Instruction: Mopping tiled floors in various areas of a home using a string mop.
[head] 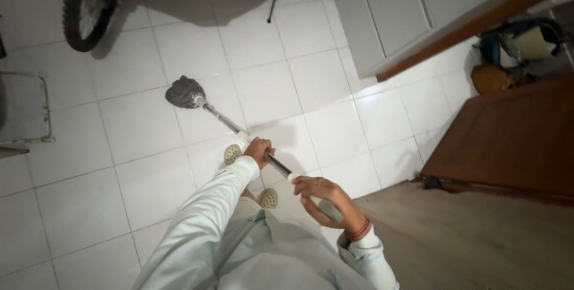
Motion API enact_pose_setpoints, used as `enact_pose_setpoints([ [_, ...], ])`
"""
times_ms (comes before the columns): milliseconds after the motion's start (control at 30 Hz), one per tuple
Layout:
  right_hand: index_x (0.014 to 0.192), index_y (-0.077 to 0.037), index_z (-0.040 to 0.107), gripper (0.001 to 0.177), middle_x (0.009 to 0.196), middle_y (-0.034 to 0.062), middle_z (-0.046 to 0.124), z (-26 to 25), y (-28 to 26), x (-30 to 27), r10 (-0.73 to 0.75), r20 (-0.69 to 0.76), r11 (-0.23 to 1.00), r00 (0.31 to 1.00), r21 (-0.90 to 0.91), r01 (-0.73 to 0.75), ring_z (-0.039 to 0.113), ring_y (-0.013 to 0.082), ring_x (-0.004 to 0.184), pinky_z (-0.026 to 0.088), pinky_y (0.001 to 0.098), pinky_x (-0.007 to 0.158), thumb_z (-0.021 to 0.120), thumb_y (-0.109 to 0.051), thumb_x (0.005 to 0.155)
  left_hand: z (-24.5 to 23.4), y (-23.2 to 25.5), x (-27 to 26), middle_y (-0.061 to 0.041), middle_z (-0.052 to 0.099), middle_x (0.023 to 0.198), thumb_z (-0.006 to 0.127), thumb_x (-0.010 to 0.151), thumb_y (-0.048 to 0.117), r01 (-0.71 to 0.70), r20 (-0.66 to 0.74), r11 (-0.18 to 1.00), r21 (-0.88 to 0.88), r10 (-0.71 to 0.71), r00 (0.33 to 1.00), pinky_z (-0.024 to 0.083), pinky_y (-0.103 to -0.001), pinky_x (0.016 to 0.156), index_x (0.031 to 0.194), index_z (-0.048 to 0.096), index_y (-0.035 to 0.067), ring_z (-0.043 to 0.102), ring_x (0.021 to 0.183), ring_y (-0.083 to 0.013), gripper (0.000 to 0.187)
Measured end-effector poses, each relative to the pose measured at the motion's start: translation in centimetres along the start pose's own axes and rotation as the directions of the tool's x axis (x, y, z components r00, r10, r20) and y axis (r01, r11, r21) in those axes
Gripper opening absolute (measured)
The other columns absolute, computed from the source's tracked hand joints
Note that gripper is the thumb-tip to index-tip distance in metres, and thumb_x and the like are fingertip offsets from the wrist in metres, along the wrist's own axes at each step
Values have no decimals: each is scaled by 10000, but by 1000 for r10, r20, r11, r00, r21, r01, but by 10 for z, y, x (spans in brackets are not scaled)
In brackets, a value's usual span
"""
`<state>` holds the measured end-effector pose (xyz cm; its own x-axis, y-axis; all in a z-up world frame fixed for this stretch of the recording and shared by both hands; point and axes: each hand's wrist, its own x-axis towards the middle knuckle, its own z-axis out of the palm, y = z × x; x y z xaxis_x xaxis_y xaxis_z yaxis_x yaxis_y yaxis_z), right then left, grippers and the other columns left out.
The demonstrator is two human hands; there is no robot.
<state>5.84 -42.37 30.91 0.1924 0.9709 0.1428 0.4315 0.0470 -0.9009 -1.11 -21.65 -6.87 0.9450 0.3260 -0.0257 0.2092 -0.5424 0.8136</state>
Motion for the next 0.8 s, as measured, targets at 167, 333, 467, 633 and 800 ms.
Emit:
enact_pose_setpoints([
  [167, 874, -38, 618, 97, 1078, 88, 734, -16, -8, -66, 131, -84, 987, 988, -82, -138, 703, 338, 1211, 560, 411, 1010, 587, 22, 943, 58, 41, 14, -47, 640, 768, 620, 967, 232, -107, 93, 994, -20, 109, 990, 441, -389, 751, 752, 530, 150, 514, 848, -264, 247],
  [333, 966, -24, 640, 63, 1047, 90, 740, -15, -42, -110, 106, -209, 976, 972, -165, -142, 717, 311, 1189, 569, 409, 999, 603, 23, 944, 113, 84, 24, -59, 666, 774, 611, 961, 256, -212, 257, 977, -28, 212, 943, 472, -423, 763, 729, 552, 162, 565, 860, -297, 258],
  [467, 1013, -48, 615, 143, 1020, 53, 727, -13, -58, -145, 86, -299, 946, 950, -276, -173, 734, 331, 1162, 556, 463, 995, 605, 54, 913, 147, 127, 31, -103, 667, 725, 598, 951, 257, -294, 420, 954, -57, 290, 860, 482, -455, 701, 719, 604, 99, 593, 841, -304, 281],
  [633, 959, -78, 671, 179, 1063, 30, 773, -5, -79, -180, 138, -378, 873, 915, -390, -293, 737, 214, 1149, 409, 560, 1131, 646, 57, 843, 180, 179, 18, -104, 693, 801, 612, 975, 307, -349, 571, 936, -45, 311, 760, 510, -451, 736, 776, 641, 105, 618, 887, -294, 285],
  [800, 899, -95, 652, 214, 1002, 8, 776, 2, -99, -201, 114, -451, 821, 885, -459, -340, 777, 207, 1071, 462, 581, 1118, 699, 86, 796, 180, 230, -6, -67, 677, 988, 577, 966, 361, -328, 734, 945, 13, 213, 645, 521, -435, 745, 935, 671, 136, 591, 1052, -245, 247],
])
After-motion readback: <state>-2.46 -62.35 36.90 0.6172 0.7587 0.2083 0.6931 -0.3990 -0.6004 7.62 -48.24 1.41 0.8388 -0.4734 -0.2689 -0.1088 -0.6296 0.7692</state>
